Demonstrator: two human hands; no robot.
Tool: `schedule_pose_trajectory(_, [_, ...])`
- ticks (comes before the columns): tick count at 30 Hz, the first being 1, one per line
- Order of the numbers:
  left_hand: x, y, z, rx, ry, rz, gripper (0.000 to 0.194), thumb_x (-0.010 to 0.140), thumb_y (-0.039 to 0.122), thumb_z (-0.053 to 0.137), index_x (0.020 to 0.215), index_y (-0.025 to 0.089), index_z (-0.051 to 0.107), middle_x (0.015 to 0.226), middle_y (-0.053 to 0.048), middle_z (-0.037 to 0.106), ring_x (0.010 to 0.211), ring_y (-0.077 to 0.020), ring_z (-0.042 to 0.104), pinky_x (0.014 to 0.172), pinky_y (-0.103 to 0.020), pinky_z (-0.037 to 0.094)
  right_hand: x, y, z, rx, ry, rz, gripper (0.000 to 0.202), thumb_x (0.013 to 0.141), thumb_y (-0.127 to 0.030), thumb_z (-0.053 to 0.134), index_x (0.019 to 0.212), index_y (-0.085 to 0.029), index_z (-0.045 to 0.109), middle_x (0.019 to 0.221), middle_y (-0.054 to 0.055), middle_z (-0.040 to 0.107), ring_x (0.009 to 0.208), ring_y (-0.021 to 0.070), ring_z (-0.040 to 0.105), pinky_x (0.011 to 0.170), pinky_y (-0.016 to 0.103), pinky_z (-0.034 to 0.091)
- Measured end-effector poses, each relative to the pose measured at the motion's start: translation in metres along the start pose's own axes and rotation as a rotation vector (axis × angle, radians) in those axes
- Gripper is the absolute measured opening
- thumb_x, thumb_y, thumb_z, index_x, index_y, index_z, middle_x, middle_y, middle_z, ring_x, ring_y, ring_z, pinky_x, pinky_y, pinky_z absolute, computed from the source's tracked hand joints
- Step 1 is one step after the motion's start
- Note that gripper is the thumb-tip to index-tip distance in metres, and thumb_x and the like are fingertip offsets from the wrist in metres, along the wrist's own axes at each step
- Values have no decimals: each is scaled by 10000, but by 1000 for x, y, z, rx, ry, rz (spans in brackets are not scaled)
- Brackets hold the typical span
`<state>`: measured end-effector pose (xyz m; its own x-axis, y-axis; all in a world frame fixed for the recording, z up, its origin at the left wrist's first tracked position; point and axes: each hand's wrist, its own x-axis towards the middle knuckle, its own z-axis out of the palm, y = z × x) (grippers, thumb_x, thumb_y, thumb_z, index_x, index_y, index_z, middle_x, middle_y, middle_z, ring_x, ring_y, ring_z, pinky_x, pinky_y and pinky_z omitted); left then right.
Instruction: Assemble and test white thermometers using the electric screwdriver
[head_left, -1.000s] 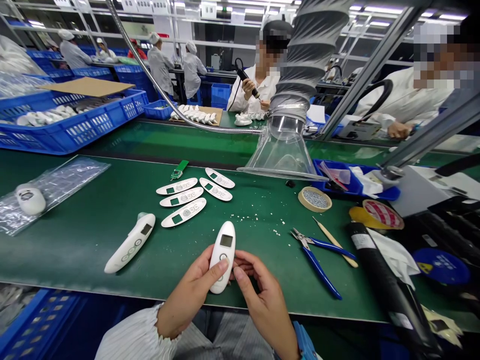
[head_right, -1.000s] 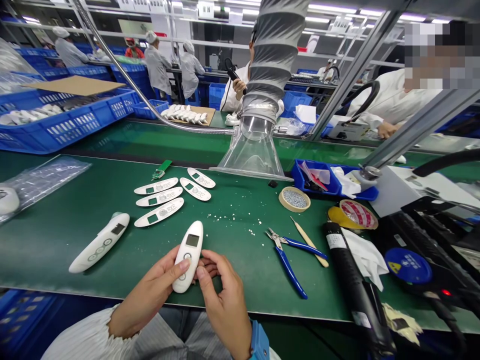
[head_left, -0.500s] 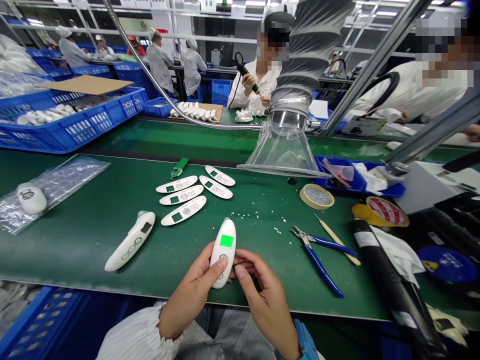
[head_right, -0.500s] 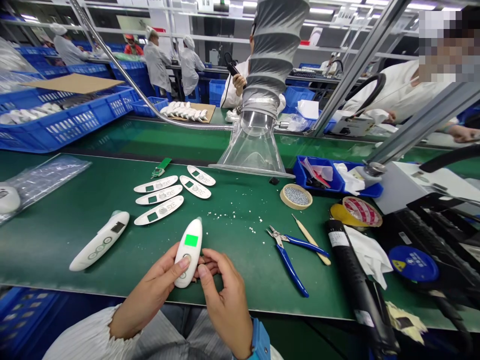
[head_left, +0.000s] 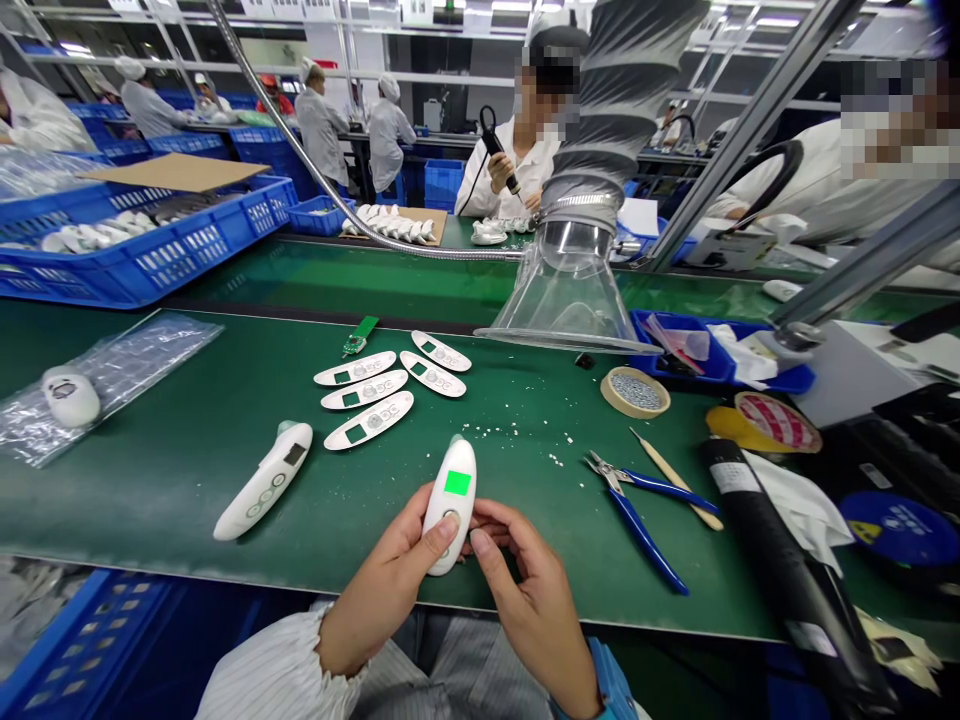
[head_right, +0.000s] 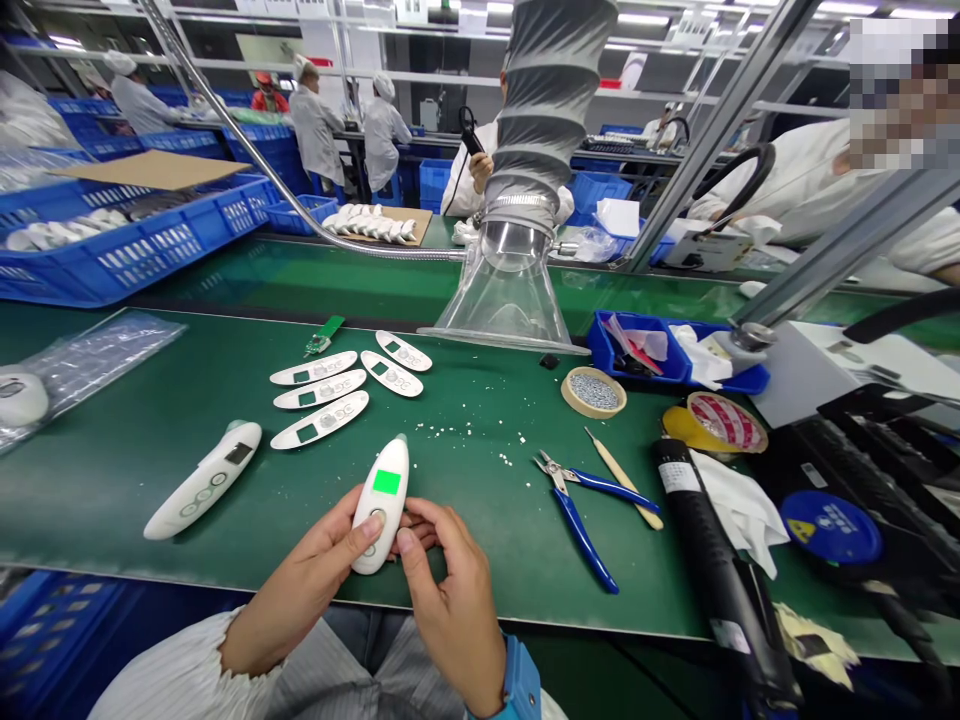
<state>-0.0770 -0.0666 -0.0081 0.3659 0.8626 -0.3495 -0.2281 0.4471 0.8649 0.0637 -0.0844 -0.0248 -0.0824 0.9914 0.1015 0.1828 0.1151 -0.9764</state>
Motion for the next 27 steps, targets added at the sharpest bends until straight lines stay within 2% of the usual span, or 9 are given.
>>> schedule_pose_trajectory(17, [-1,3,1,15,0,10,421,834,365,495,1227,225,437,1124,-35,541,1004,-152,462,857,-252,353,0,0,1,-41,12,-60,220,882,-233,456,1092,-255,517,944,3,576,825,86,563,732,189,483])
schedule_pose_trajectory(20, [-2,4,1,18,6,-15,402,832,371,497,1196,207,450,1077,-46,565,941,-138,484,824,-250,367,-2,-1,-4,-100,16,-73,221,882,-247,451,1092,-243,518,963,12,587,838,93,572,741,195,493])
schedule_pose_trajectory(22, [-2,5,1,36,19,-51,384,828,390,494,1155,189,468,1036,-55,583,865,-127,502,780,-248,383,-7,-3,-16,-207,65,-91,229,875,-260,458,1094,-246,522,1000,20,591,853,107,582,754,211,500])
schedule_pose_trajectory(24, [-2,7,1,43,29,-87,381,822,405,496,1134,187,473,1023,-58,591,825,-122,515,769,-255,393,-16,-5,-41,-364,175,-100,239,860,-289,477,1090,-262,532,1029,24,595,875,132,594,761,234,509])
schedule_pose_trajectory(27, [-2,11,1,48,28,-112,385,816,422,497,1130,201,473,1043,-58,592,839,-129,526,799,-269,394,-36,1,-103,-607,433,-42,270,828,-375,495,1077,-288,552,1035,36,612,897,189,611,739,275,522])
